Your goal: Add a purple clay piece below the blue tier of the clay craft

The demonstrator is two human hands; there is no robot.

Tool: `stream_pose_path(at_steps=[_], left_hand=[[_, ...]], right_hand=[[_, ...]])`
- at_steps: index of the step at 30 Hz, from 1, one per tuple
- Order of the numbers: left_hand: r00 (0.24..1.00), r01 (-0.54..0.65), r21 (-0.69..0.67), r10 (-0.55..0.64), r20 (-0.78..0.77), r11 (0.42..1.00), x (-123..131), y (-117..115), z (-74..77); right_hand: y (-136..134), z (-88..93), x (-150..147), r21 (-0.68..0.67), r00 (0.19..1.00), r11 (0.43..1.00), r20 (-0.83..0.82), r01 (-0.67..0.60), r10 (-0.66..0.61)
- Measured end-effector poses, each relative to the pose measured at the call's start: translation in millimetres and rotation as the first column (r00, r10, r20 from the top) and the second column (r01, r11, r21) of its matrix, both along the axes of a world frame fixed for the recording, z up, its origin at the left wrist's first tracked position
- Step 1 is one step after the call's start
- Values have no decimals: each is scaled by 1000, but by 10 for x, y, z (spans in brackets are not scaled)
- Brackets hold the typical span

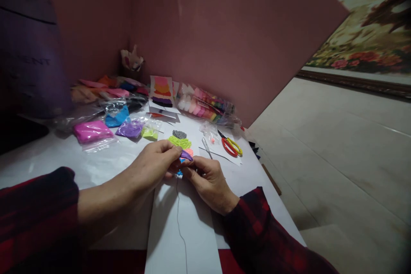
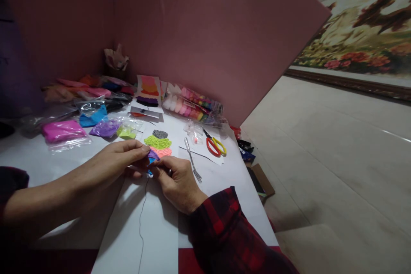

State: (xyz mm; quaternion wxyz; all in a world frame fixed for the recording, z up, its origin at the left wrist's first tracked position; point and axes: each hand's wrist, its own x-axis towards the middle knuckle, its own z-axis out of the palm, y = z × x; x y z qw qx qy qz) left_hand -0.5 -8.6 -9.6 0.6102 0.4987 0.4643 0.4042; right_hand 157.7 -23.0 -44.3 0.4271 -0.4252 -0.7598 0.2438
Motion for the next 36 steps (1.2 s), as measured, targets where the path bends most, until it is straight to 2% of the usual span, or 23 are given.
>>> stream_pose_path(at_steps=[10,19,22,28,36], left_hand=[[998,18,21,-19,58,1000,2,-50,35],[998,-14,66,10,58,998,-6,-30,49],[998,17,85,-22,54,996,-15,-10,19],[986,156,139,-162,29,978,-15,26,-48],[993,118,114,-120,15,986,5,25,-24]], right_hand=[[-18,18,24,-76,995,997,-88,30,-36],[-20,8,24,-77,986,997,-158,31,-43],[-32,31,16,-58,990,998,-138,22,-30],[-31,43,16,-39,993,998,-105,46,-50],[-49,34,42,-68,988,998,-154,-18,7]])
